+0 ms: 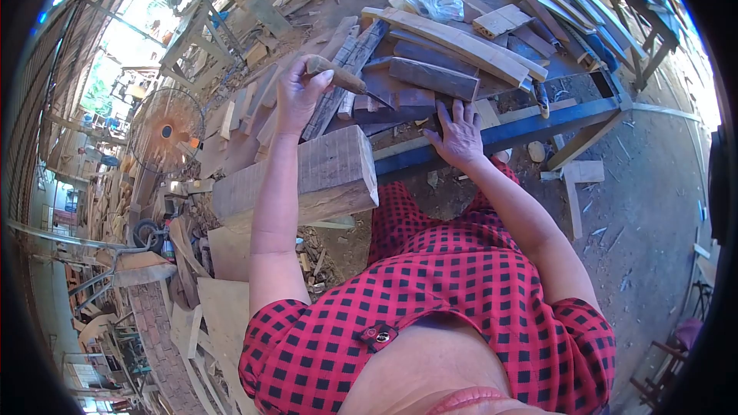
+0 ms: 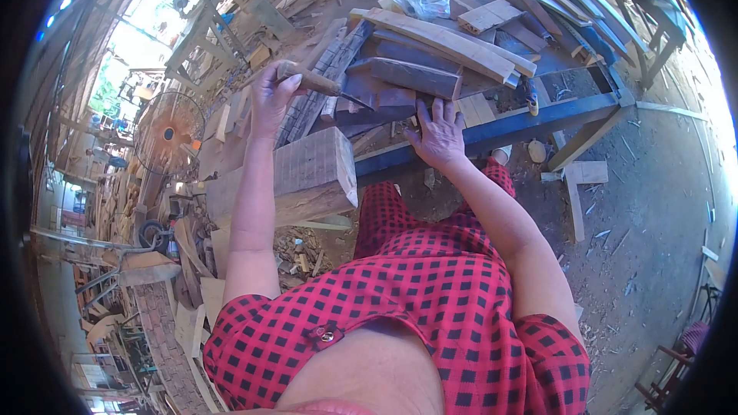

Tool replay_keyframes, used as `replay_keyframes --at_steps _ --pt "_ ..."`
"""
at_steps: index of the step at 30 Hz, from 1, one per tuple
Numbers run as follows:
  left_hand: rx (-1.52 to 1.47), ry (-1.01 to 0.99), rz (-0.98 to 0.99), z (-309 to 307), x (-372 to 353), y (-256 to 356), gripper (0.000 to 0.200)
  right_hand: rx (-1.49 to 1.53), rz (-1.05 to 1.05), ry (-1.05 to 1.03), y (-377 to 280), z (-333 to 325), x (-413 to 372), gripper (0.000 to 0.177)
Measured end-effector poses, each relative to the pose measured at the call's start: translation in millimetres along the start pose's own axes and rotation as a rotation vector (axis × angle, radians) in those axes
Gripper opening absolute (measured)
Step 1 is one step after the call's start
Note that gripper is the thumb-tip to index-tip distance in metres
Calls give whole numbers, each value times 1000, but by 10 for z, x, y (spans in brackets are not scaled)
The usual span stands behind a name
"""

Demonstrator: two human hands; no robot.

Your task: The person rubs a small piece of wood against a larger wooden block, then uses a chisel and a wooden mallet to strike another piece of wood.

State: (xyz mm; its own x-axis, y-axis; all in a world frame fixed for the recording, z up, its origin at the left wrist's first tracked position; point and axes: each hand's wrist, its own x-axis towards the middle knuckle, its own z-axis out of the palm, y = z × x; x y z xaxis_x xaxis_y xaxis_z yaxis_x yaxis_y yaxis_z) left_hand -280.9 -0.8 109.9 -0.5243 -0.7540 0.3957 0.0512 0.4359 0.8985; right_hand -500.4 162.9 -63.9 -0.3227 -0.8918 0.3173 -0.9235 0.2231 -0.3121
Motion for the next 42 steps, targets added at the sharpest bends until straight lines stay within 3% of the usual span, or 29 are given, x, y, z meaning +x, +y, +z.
replay_keyframes --at_steps 7,9,11,13,15,17,19,20,22,25,26,34,36,42 --pt "-26 -20 -38 -41 29 -31 23 3 16 39 6 72 -16 68" --pt "-5 14 -58 -21 39 -65 25 132 14 47 -30 -77 -19 64" --pt "94 9 -47 21 65 -55 24 198 -45 214 12 9 -16 54" --pt "-174 28 -96 44 165 -312 34 163 -43 243 40 147 -16 53" --pt "-354 52 -54 140 242 -444 33 181 29 6 -2 12 -38 68" --pt "-447 -17 -24 354 329 -481 31 182 29 -6 25 60 -22 75" --pt "-444 162 -30 503 381 -492 20 56 6 124 35 80 -48 72" --pt "-454 149 -33 572 411 -466 20 47 20 127 34 59 -60 72" --pt "-242 291 80 702 484 -456 17 65 -3 146 46 62 -62 72" --pt "-205 377 63 876 531 -391 21 59 -12 157 51 67 -63 71" --pt "-197 401 58 924 538 -369 21 145 15 54 50 63 -39 76" --pt "-172 353 124 902 587 -433 22 168 29 -1 40 9 -45 74" --pt "-181 344 131 847 606 -501 23 38 -10 82 38 31 -54 73" --pt "-221 322 158 845 584 -506 23 52 -11 86 44 53 -36 73"
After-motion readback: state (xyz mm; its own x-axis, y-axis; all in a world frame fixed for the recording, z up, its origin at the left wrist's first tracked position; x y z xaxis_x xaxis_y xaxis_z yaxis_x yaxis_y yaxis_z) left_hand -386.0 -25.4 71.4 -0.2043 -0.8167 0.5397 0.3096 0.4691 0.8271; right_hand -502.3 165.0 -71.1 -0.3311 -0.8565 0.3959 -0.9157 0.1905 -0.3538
